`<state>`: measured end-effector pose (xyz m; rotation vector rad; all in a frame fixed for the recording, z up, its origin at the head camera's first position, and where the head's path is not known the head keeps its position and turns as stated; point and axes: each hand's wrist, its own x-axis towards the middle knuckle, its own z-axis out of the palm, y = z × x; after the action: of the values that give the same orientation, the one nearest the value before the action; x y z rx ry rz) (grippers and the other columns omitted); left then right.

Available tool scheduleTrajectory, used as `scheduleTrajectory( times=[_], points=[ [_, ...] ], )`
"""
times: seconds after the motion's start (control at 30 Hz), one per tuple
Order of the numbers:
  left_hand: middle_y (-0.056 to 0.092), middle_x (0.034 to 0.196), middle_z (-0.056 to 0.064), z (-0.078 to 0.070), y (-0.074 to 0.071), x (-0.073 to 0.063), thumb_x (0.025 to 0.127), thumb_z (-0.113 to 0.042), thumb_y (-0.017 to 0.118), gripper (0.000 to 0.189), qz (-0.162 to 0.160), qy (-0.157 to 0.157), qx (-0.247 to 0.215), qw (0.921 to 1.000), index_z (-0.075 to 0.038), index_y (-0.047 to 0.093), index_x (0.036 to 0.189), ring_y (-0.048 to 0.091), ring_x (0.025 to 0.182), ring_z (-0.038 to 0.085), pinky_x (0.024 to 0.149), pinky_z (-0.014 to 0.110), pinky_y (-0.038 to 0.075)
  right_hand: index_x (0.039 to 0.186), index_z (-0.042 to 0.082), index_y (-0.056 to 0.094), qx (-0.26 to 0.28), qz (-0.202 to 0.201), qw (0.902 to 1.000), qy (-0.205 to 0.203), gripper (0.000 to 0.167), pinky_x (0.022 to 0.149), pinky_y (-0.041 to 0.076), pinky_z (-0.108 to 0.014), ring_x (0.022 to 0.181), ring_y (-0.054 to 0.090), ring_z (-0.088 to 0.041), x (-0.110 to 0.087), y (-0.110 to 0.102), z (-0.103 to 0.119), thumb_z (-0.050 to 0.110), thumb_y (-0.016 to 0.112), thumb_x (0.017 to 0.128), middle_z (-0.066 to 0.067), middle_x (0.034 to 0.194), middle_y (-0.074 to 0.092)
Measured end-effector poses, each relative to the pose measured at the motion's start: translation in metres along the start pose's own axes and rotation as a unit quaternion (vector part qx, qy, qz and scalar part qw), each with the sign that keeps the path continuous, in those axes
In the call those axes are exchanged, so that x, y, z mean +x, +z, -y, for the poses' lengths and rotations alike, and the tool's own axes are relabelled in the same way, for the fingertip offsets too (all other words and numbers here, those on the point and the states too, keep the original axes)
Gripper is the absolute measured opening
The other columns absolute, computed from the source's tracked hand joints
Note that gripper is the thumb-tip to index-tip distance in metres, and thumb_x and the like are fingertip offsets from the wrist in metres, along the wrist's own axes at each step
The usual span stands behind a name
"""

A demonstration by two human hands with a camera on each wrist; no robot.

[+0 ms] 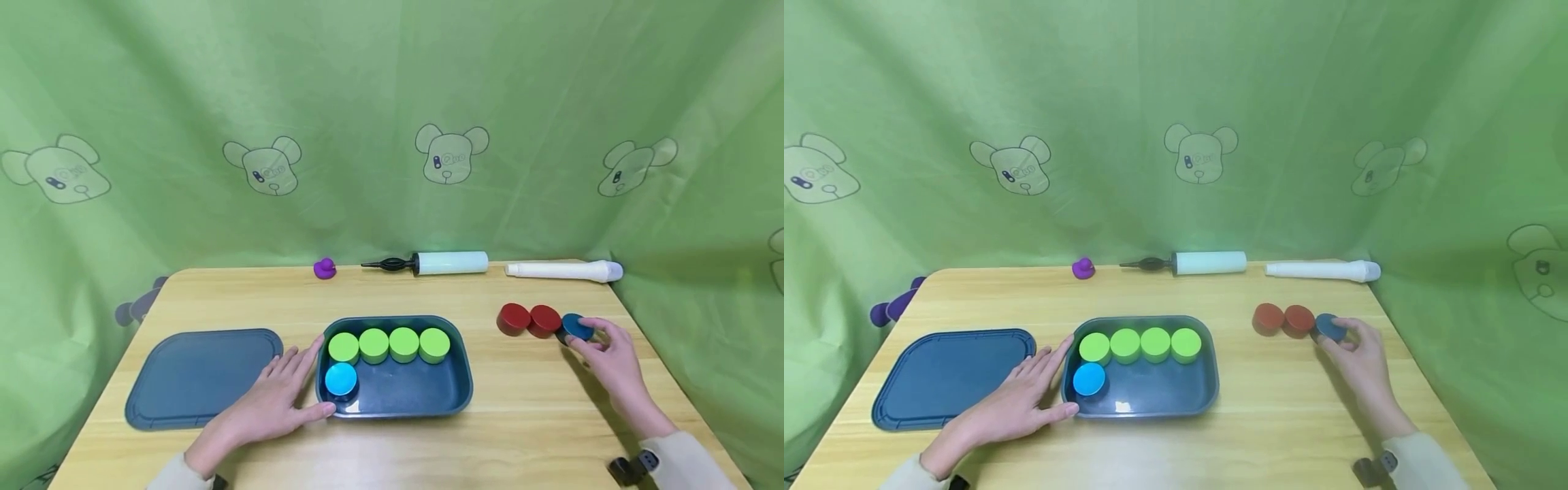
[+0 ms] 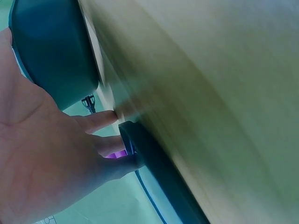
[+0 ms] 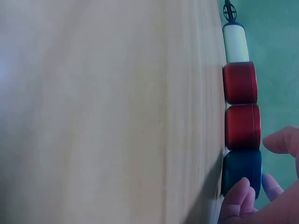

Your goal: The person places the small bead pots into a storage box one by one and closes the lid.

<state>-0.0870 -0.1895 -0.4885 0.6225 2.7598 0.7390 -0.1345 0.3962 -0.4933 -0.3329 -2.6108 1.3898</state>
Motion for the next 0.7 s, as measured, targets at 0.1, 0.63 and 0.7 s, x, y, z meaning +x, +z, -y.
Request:
scheduleTrajectory(
  times=[0.1,0.63,0.7],
  points=[
    [0.021,0.178,0.018,0.0,0.0,-0.001,0.101,-0.074,0.061,0.107,0.003,-0.002,-0.001,1.0,-0.029,0.001,0.178,0.02,0.16,0.052,0.127,0.07,0.012,0.151,-0.01,0.051,0.007,0.016,0.9997,0.017,0.057,0.068,0.055,-0.02,0.084,0.057,-0.001,0.005,-0.001,-0.004,0.018,0.073,0.107,-0.026,0.154,0.034],
    [0.022,0.179,0.015,-0.001,-0.003,-0.001,0.101,-0.076,0.059,0.107,0.006,-0.001,0.0,1.0,-0.027,0.003,0.178,0.021,0.16,0.053,0.127,0.072,0.013,0.151,-0.002,0.052,0.004,0.057,0.996,0.069,0.062,0.07,0.056,-0.024,0.087,0.059,-0.008,0.014,-0.01,-0.006,0.035,0.075,0.106,-0.029,0.149,0.048],
    [0.022,0.179,0.015,-0.001,-0.003,-0.001,0.101,-0.076,0.059,0.107,0.005,-0.003,0.001,1.0,-0.028,0.002,0.178,0.021,0.16,0.052,0.127,0.072,0.012,0.148,-0.001,0.054,0.006,0.052,0.9962,0.07,0.061,0.07,0.056,-0.024,0.085,0.061,-0.009,0.013,-0.012,-0.007,0.037,0.076,0.106,-0.027,0.146,0.049]
  ],
)
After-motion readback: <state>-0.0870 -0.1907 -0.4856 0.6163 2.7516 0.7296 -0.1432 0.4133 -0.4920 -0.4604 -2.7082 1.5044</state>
